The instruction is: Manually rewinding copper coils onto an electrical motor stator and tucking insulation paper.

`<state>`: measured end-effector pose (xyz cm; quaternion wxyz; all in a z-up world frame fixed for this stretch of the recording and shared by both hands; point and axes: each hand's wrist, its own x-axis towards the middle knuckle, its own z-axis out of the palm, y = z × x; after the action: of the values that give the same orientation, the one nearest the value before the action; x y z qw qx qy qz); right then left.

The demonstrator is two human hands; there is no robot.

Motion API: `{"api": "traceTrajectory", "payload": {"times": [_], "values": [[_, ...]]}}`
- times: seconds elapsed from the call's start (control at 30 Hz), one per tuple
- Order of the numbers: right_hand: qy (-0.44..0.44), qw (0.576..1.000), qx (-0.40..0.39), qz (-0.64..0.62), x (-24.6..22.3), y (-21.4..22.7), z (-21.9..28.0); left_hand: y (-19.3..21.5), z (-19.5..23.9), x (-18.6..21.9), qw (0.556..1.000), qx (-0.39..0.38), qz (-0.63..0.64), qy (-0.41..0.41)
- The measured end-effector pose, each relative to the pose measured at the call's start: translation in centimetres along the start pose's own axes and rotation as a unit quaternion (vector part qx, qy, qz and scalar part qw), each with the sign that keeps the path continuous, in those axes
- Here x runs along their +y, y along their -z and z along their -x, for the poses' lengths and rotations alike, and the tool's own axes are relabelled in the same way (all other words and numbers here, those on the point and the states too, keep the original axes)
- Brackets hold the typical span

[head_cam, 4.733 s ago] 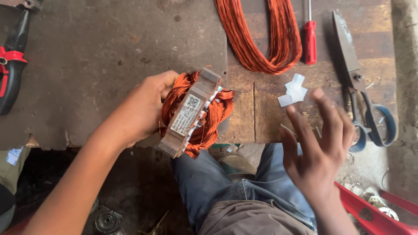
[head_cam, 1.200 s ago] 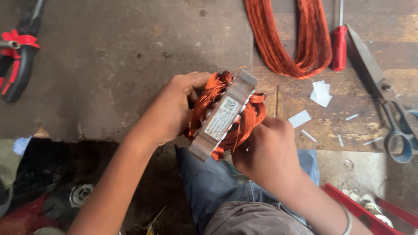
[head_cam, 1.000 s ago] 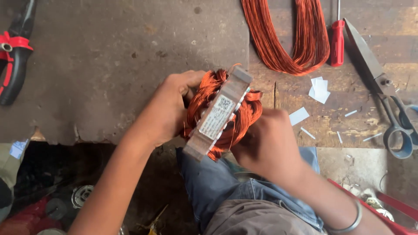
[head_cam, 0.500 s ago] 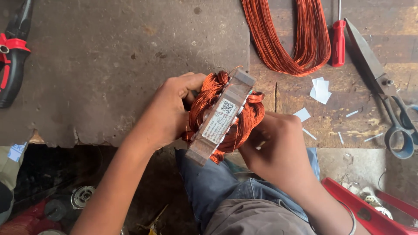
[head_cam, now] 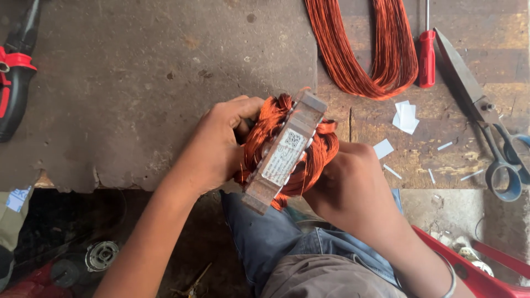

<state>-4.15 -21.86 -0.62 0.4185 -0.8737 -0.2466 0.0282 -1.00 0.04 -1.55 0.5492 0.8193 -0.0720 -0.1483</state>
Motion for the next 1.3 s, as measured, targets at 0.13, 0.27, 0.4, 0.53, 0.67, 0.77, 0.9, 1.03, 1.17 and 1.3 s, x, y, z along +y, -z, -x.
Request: {"api": "traceTrajectory", "payload": {"times": [0.13, 0.27, 0.4, 0.53, 0.67, 0.77, 0.9, 1.03, 1.17, 1.3], "values": [[-0.002, 1.0, 0.009, 0.003, -0.2, -0.2, 0.3, -0.2, 0.0, -0.2, 0.999, -0.001, 0.034, 0.008], [-0.08, 0.995, 0.06, -0.003, -1.0, 0.7, 2.4, 0.0, -0.4, 0.3, 0.997, -0.024, 0.055, 0.038], [-0.11, 0.977, 0.171, 0.068, 0.9, 2.3, 6.8, 0.1, -0.6, 2.0, 0.986, -0.05, 0.1, 0.124], [-0.143, 0.979, 0.133, 0.054, 2.6, 3.3, 10.3, -0.1, 0.0, 0.6, 0.974, -0.047, 0.188, 0.119], [-0.146, 0.976, 0.139, 0.083, 3.4, 5.5, 9.9, -0.2, 1.5, 0.8, 0.994, 0.058, 0.081, 0.036], [-0.09, 0.949, 0.196, 0.23, 3.1, 7.0, 6.5, -1.6, 4.0, 1.2, 0.968, 0.227, 0.1, 0.039], [-0.049, 0.928, 0.17, 0.327, 5.4, 7.3, 6.3, -5.3, 8.2, -0.7, 0.881, 0.458, 0.111, -0.024], [-0.067, 0.925, 0.208, 0.312, 7.4, 7.0, 9.3, -9.8, 11.4, -2.6, 0.847, 0.528, 0.058, -0.021], [-0.083, 0.914, 0.178, 0.356, 6.0, 6.9, 8.7, -15.7, 13.7, -4.4, 0.836, 0.547, 0.034, 0.024], [-0.069, 0.944, 0.156, 0.282, 5.6, 6.7, 9.8, -19.0, 10.4, -0.4, 0.881, 0.409, -0.087, -0.223]]}}
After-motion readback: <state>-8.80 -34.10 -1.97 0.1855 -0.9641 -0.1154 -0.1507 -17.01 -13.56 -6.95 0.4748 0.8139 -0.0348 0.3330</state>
